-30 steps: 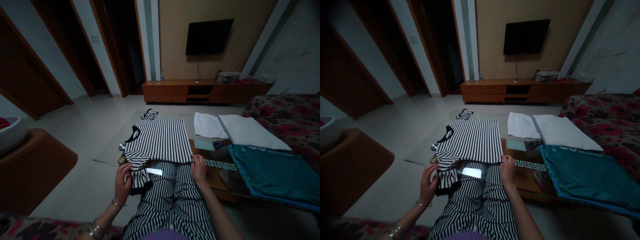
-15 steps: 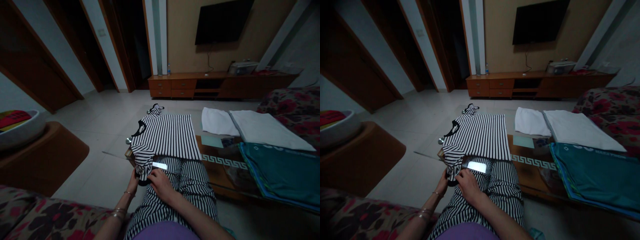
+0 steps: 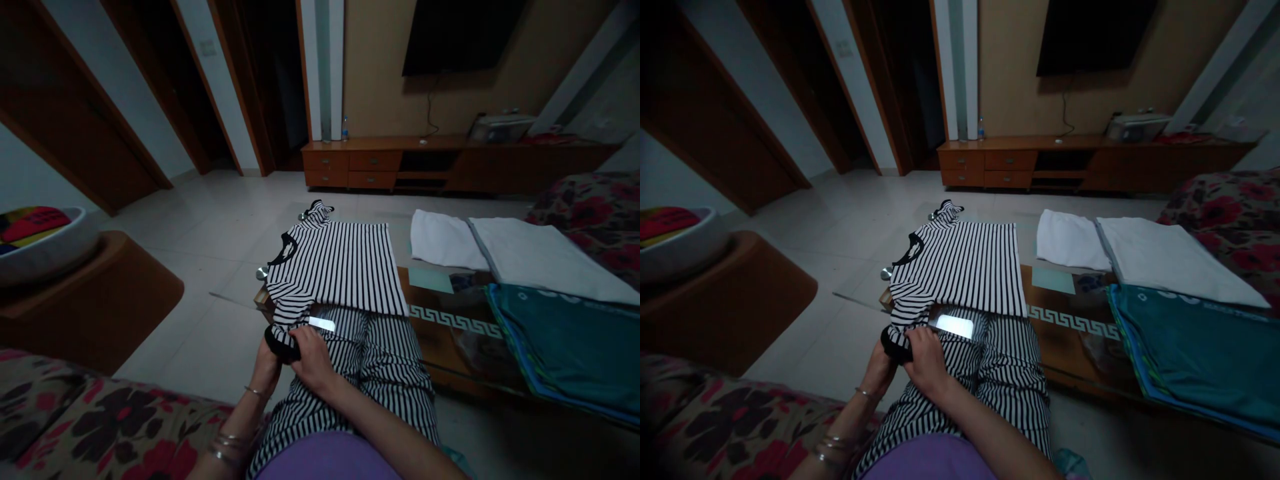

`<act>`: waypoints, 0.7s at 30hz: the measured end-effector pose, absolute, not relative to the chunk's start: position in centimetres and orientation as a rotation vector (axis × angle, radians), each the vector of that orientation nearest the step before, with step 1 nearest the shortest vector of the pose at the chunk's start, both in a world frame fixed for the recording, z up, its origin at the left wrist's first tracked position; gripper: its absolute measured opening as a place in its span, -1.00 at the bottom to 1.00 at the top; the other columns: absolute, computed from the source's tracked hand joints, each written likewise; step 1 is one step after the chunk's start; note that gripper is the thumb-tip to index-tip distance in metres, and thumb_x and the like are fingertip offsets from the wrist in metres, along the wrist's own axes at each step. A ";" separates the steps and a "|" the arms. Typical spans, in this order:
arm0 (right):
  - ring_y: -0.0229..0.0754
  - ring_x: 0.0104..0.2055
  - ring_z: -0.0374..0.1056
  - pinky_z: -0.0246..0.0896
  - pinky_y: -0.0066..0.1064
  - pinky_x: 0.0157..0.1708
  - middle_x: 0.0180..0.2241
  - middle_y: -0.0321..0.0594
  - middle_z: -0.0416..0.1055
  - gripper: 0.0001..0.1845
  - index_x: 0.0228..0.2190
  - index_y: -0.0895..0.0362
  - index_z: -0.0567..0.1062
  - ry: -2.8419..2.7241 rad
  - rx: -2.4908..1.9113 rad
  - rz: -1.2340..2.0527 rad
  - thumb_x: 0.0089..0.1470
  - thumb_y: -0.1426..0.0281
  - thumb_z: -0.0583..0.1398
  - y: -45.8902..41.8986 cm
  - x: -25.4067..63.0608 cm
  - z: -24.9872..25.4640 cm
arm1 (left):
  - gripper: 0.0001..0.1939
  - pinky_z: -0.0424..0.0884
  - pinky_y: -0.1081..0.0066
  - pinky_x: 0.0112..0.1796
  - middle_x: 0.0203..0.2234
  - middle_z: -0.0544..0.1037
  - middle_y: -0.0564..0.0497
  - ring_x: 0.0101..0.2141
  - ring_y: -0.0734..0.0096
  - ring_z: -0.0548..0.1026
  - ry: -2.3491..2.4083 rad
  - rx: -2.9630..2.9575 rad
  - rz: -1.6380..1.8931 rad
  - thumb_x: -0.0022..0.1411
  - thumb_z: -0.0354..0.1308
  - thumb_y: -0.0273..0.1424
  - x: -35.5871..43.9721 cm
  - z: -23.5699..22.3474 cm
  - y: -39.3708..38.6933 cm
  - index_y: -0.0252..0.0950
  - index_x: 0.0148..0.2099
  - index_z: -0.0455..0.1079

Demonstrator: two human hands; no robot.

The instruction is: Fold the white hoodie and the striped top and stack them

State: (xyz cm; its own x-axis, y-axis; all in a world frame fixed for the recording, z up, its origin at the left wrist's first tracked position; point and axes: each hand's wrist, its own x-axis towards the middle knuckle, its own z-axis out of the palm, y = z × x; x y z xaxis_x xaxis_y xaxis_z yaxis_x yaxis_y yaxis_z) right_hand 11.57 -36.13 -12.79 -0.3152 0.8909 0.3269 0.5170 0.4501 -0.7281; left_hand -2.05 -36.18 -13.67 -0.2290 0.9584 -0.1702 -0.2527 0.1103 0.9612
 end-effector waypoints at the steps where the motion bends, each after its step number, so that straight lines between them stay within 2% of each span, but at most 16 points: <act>1: -0.07 -0.08 0.22 0.17 -0.22 -0.07 -0.17 -0.15 0.35 -0.59 -0.16 0.13 0.40 -1.935 -1.184 0.664 -0.11 0.60 0.15 -35.9 11.7 -12.8 | -0.48 0.42 0.46 -0.35 -0.28 0.53 0.02 -0.41 0.48 0.48 1.297 0.822 1.407 -0.10 0.29 -0.41 -2.0 -13.3 -36.2 -0.32 -0.02 0.33; 3: -0.08 -0.10 0.23 0.16 -0.24 -0.08 -0.22 -0.17 0.36 -0.63 -0.27 0.12 0.41 -1.839 -1.212 0.645 -0.17 0.66 0.09 -35.7 12.4 -12.7 | -0.39 0.41 0.48 -0.30 -0.20 0.52 0.03 -0.35 0.48 0.49 1.347 0.828 1.457 -0.11 0.26 -0.44 -2.3 -12.8 -36.1 -0.27 0.06 0.29; 6: -0.10 -0.10 0.25 0.17 -0.27 -0.07 -0.21 -0.16 0.37 -0.58 -0.28 0.13 0.42 -1.712 -1.229 0.621 -0.21 0.68 0.02 -35.6 13.8 -12.1 | -0.33 0.39 0.40 -0.17 -0.11 0.51 -0.03 -0.19 0.35 0.49 1.384 0.846 1.413 -0.11 0.20 -0.47 -3.5 -12.9 -35.9 -0.27 0.13 0.26; 8: -0.13 -0.13 0.28 0.19 -0.31 -0.09 -0.23 -0.16 0.38 -0.54 -0.25 0.14 0.44 -1.659 -1.223 0.637 -0.19 0.69 -0.02 -35.6 14.5 -11.5 | -0.49 0.37 0.34 -0.14 -0.18 0.52 -0.07 -0.17 0.28 0.47 1.453 0.943 1.307 -0.10 0.16 -0.45 -4.3 -13.0 -36.0 -0.33 -0.01 0.38; 10: -0.15 -0.14 0.31 0.21 -0.33 -0.09 -0.22 -0.16 0.41 -0.49 -0.19 0.14 0.44 -1.639 -1.215 0.646 -0.16 0.69 -0.04 -35.7 15.1 -11.0 | -0.70 0.35 0.30 -0.12 -0.25 0.51 -0.05 -0.17 0.24 0.44 1.575 1.100 1.272 -0.10 0.13 -0.43 -4.8 -12.9 -36.4 -0.33 -0.23 0.43; 14: -0.15 -0.13 0.35 0.23 -0.34 -0.10 -0.22 -0.18 0.45 -0.51 -0.18 0.12 0.47 -1.633 -1.201 0.639 -0.10 0.68 -0.03 -35.6 16.0 -10.2 | -0.93 0.30 0.29 -0.08 -0.24 0.45 -0.02 -0.11 0.22 0.39 1.786 1.496 1.387 -0.10 0.11 -0.47 -5.0 -11.5 -37.9 -0.26 -0.45 0.30; 17: -0.15 -0.17 0.36 0.24 -0.34 -0.14 -0.26 -0.19 0.45 -0.60 -0.22 0.11 0.49 -1.634 -1.208 0.631 -0.05 0.64 0.01 -35.3 16.8 -9.9 | -0.92 0.30 0.38 -0.20 -0.35 0.44 0.02 -0.24 0.28 0.41 1.896 1.707 1.363 -0.06 0.10 -0.49 -5.0 -10.7 -38.8 -0.24 -0.45 0.24; 19: -0.15 -0.18 0.35 0.24 -0.34 -0.15 -0.27 -0.18 0.44 -0.63 -0.25 0.11 0.49 -1.635 -1.229 0.614 -0.05 0.63 0.03 -35.0 17.4 -9.9 | -0.91 0.28 0.41 -0.31 -0.44 0.43 0.06 -0.37 0.33 0.39 1.996 1.763 1.267 -0.02 0.11 -0.47 -5.3 -10.8 -39.0 -0.23 -0.37 0.28; 21: -0.14 -0.19 0.35 0.24 -0.33 -0.15 -0.27 -0.18 0.44 -0.64 -0.27 0.12 0.49 -1.625 -1.271 0.600 -0.06 0.62 0.03 -34.8 18.0 -10.2 | -0.87 0.26 0.39 -0.34 -0.47 0.44 0.06 -0.42 0.32 0.37 2.053 1.822 1.134 0.02 0.09 -0.46 -5.7 -11.2 -38.8 -0.23 -0.29 0.34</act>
State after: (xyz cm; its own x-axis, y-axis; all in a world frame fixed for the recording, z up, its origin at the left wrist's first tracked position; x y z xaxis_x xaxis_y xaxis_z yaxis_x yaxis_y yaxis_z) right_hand 18.01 -34.75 -10.23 -0.0053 0.9256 0.3784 0.4578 0.3386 -0.8220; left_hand -5.70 -38.79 -11.17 -0.2383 0.9071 0.3470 0.7764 -0.0367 0.6291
